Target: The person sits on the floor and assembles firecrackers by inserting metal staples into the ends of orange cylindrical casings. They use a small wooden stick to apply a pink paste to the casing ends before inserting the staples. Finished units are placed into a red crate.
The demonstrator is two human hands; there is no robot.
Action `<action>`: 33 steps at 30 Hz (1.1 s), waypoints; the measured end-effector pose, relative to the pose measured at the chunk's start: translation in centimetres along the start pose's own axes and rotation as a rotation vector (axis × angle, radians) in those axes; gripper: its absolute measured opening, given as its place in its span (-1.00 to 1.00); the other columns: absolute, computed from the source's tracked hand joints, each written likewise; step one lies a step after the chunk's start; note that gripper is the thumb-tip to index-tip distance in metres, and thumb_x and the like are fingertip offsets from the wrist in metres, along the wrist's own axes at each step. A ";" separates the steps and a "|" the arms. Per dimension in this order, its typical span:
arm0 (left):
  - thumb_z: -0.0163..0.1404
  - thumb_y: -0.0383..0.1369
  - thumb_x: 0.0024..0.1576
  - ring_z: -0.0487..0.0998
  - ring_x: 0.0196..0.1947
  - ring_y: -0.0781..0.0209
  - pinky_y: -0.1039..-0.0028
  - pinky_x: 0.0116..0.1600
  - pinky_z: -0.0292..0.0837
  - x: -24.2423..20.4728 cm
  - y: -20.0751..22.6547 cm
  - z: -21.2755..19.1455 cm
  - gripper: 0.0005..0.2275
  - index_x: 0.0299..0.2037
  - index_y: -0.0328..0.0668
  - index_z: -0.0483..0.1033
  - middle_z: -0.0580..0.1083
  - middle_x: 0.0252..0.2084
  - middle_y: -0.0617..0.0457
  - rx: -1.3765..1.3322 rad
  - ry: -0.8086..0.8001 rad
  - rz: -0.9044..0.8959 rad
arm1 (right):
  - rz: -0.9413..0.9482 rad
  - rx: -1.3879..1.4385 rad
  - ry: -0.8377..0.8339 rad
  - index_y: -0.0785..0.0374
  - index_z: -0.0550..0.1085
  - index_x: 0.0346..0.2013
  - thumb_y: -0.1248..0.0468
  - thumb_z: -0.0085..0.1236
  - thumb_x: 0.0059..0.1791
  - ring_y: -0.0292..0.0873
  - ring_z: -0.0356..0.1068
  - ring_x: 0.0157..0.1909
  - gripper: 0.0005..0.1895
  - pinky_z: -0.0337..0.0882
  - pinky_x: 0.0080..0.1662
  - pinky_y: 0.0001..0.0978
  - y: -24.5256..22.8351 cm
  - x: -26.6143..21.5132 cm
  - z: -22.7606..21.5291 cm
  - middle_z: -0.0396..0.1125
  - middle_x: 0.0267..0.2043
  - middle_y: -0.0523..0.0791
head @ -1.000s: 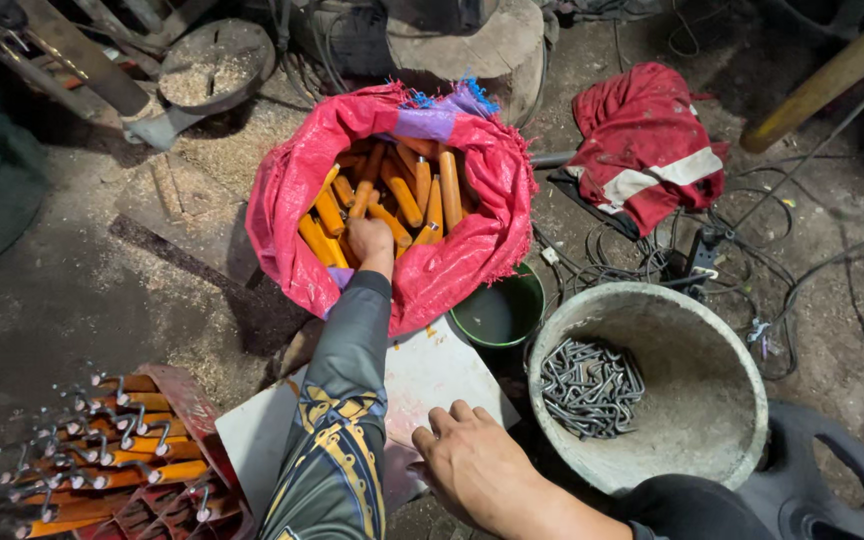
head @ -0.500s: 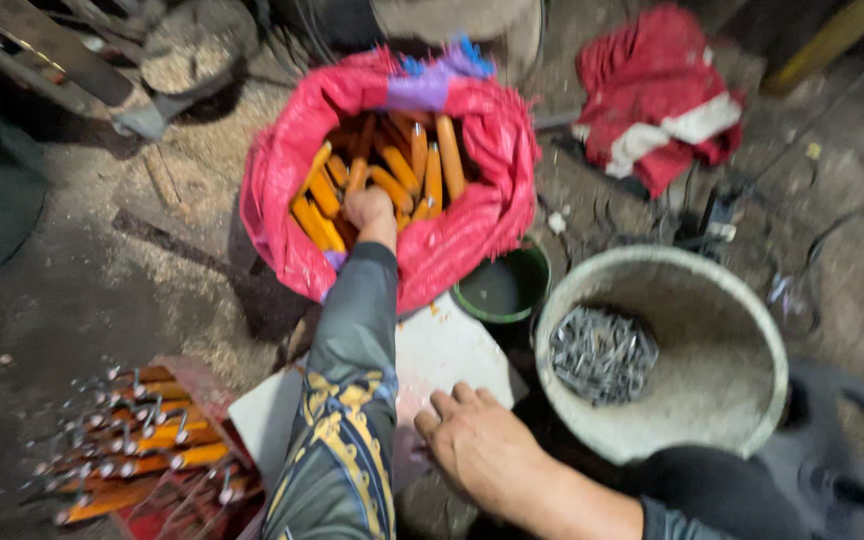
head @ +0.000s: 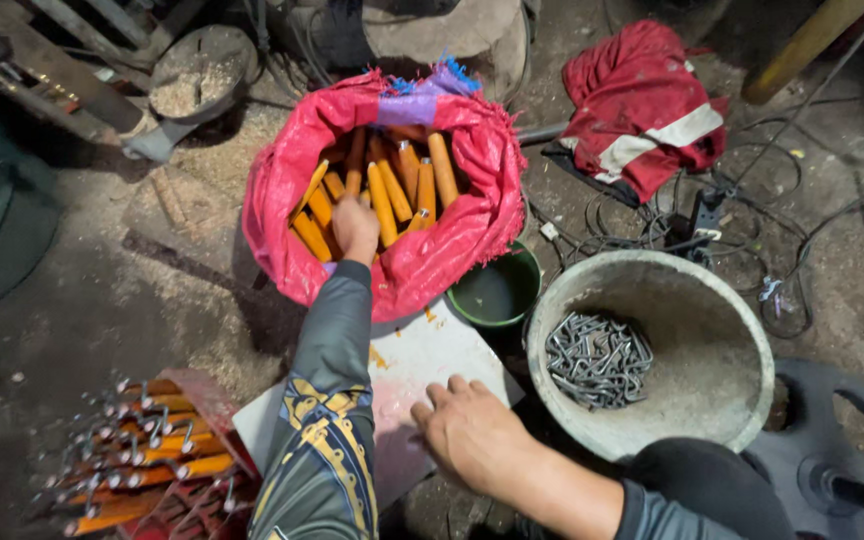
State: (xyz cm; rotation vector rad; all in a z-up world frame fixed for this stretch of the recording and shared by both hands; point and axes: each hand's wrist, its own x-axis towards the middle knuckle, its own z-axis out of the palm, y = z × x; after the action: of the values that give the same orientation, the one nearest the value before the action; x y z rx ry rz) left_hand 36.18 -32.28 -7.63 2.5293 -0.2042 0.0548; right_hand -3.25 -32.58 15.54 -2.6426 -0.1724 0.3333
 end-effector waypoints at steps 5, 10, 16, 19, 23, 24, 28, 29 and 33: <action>0.04 -0.32 0.24 0.54 -0.11 -0.39 -0.03 -0.05 0.42 0.0 3.2 -9.3 -0.76 -0.01 -0.35 0.48 0.52 -0.10 -0.36 0.009 0.194 0.479 | 0.033 -0.052 0.058 0.20 0.49 -0.10 0.20 0.07 -0.03 0.11 0.36 -0.03 -0.75 0.38 -0.04 -0.02 1.3 0.9 0.0 0.38 -0.12 0.01; 0.05 -0.29 0.29 0.57 -0.16 -0.09 0.22 -0.06 0.49 -2.7 4.1 -20.5 -0.79 -0.07 -0.27 0.40 0.52 -0.18 -0.09 -0.394 0.142 0.563 | 0.034 -0.061 0.152 0.20 0.49 -0.19 0.09 0.10 -0.03 0.11 0.40 -0.09 -0.73 0.41 -0.09 -0.01 2.4 0.2 -0.3 0.40 -0.18 0.00; -0.08 -0.26 0.36 0.53 -0.29 0.19 0.33 -0.17 0.51 -11.1 5.4 -29.8 -0.84 -0.07 -0.18 0.33 0.45 -0.25 0.06 -1.251 -0.140 0.171 | 0.079 -0.077 0.221 0.22 0.51 -0.26 -0.07 0.10 -0.01 0.18 0.44 -0.13 -0.61 0.44 -0.07 0.03 3.4 -0.1 -0.8 0.42 -0.20 0.07; -0.17 -0.22 0.33 0.53 -0.36 0.12 0.25 -0.22 0.54 -17.0 6.1 -32.9 -0.80 -0.08 -0.20 0.34 0.44 -0.32 -0.02 -1.484 -0.334 0.024 | 0.099 -0.072 0.274 0.23 0.52 -0.28 -0.07 0.09 -0.01 0.21 0.45 -0.13 -0.60 0.44 -0.07 0.05 3.8 -0.9 -0.9 0.42 -0.19 0.08; -0.23 -0.22 0.36 0.49 -0.40 0.11 0.28 -0.29 0.46 -23.6 5.8 -35.3 -0.74 -0.02 -0.26 0.38 0.43 -0.32 -0.05 -1.617 -0.551 0.042 | 0.100 -0.072 0.324 0.24 0.52 -0.28 -0.06 0.08 0.00 0.19 0.46 -0.15 -0.60 0.45 -0.09 0.06 2.8 -2.3 -0.4 0.42 -0.19 0.07; -0.23 -0.23 0.37 0.47 -0.41 0.13 0.30 -0.30 0.44 -24.4 5.4 -35.5 -0.75 0.00 -0.26 0.38 0.43 -0.31 -0.04 -1.636 -0.573 0.037 | 0.074 -0.048 0.349 0.24 0.53 -0.30 -0.06 0.07 0.01 0.19 0.46 -0.15 -0.60 0.45 -0.10 0.05 2.4 -2.4 -0.3 0.42 -0.20 0.07; -0.23 -0.23 0.41 0.44 -0.43 0.14 0.30 -0.32 0.41 -24.9 3.0 -32.8 -0.76 0.00 -0.25 0.38 0.41 -0.32 -0.03 -1.577 -0.498 -0.094 | 0.033 0.204 0.344 0.23 0.54 -0.26 -0.04 0.05 0.04 0.16 0.48 -0.17 -0.61 0.47 -0.13 0.01 0.3 -3.5 0.2 0.45 -0.25 0.06; -0.23 -0.22 0.41 0.45 -0.42 0.13 0.27 -0.32 0.41 -24.3 2.3 -31.3 -0.76 -0.01 -0.25 0.37 0.41 -0.32 -0.03 -1.526 -0.429 -0.146 | 0.027 0.303 0.320 0.22 0.54 -0.22 -0.04 0.04 0.04 0.15 0.49 -0.18 -0.62 0.47 -0.13 -0.01 -0.2 -3.6 0.3 0.46 -0.27 0.06; -0.26 -0.23 0.37 0.46 -0.40 0.04 0.17 -0.26 0.48 -18.0 0.1 -25.1 -0.78 -0.05 -0.21 0.33 0.41 -0.32 -0.09 -1.517 -0.485 -0.617 | 0.000 0.146 0.309 0.21 0.53 -0.28 -0.04 0.06 0.02 0.17 0.47 -0.22 -0.64 0.46 -0.18 0.02 -1.7 -4.3 -0.2 0.44 -0.29 0.04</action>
State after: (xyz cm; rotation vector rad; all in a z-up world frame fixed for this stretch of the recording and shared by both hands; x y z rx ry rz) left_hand 18.52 -15.68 11.53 0.9614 0.2790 -0.6860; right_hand -7.41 -31.91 17.41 -2.5093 -0.0456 -0.0623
